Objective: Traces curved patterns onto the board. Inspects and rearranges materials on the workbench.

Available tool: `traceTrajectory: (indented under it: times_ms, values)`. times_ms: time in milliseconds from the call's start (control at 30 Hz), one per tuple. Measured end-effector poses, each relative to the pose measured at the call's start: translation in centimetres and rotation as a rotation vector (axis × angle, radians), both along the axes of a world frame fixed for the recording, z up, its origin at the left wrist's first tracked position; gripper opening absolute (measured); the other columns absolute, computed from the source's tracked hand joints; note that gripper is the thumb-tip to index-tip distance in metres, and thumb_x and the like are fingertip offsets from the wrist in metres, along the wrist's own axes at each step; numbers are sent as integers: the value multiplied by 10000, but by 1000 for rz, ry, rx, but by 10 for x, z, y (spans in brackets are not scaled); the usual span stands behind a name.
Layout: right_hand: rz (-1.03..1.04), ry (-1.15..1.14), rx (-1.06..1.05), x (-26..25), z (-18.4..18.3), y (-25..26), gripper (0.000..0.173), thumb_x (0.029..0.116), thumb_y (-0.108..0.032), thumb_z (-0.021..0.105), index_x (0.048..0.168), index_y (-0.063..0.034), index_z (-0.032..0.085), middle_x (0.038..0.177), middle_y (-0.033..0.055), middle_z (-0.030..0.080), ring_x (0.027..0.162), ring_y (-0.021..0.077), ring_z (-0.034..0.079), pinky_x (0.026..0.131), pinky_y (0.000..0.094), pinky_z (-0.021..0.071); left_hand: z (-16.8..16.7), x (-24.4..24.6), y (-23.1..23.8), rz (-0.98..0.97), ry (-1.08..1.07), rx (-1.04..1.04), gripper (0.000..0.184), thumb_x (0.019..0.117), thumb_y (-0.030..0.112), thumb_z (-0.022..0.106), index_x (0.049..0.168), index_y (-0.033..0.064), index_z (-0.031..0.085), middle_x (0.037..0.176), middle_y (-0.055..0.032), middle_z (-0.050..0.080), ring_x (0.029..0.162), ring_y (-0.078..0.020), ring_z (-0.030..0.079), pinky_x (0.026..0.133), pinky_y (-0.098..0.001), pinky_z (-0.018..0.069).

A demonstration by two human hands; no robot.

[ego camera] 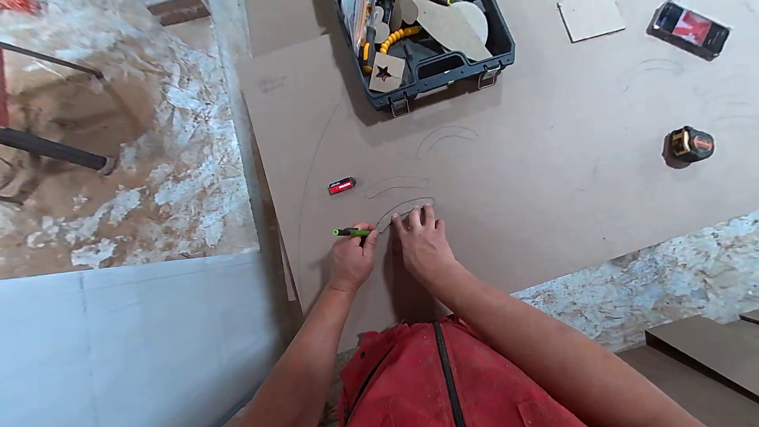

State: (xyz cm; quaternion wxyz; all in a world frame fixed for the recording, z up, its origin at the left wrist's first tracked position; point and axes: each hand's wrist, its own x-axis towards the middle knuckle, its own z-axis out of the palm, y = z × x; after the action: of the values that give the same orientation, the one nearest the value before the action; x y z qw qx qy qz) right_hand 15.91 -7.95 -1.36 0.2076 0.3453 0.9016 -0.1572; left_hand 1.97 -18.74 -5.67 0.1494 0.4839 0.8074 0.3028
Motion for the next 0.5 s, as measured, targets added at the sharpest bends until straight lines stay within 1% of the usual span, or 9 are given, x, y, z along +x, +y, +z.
traceTrajectory:
  times_ms: [33,67,133,200,267,400,500]
  values:
    - [0,-3,1,0,0,0,672,992,-123,579,1615,-181,333,1574,296,342,1478,543,271,1020,680,455,0,0,0,-6,-3,5,282,1058,324,545,1083,107,723,916,-46,724,750,-135,672,698,-368,571]
    - [0,-3,2,0,0,0,665,995,-128,577,1613,-178,336,1574,297,343,1477,544,271,1021,680,455,0,0,-1,-15,-7,4,281,1059,324,547,1086,107,724,928,-47,727,762,-132,677,708,-367,575]
    - [-6,-1,1,0,0,-1,662,994,-123,578,1611,-178,344,1568,296,352,1476,543,275,1025,684,454,-1,0,-1,-26,-9,14,280,1059,317,553,1095,101,727,958,-54,731,799,-134,687,745,-366,582]
    - [-10,-3,-2,-1,0,0,678,985,-111,579,1614,-187,340,1572,292,350,1483,535,270,1032,688,447,-2,0,-2,-34,-13,27,273,1054,309,568,1104,99,735,1013,-53,739,873,-126,701,811,-353,590]
    - [-11,-7,-7,-1,0,0,681,986,-115,583,1616,-186,335,1581,289,339,1489,532,260,1037,688,442,-3,-1,-3,-46,-9,34,281,1053,318,570,1106,102,741,1041,-52,745,909,-129,707,839,-363,589]
    - [-17,5,-9,0,-1,-1,662,996,-155,590,1611,-194,347,1580,277,348,1493,527,257,1035,689,444,-5,-3,-5,-83,-18,51,296,1052,334,566,1103,104,745,1062,-47,745,969,-126,705,891,-359,578]
    - [-25,14,-13,0,-1,0,651,1007,-197,595,1610,-196,349,1581,284,342,1495,527,254,1047,693,434,-6,-3,-4,-104,-15,80,264,1044,310,586,1090,103,743,1046,-34,744,965,-107,701,892,-328,576]
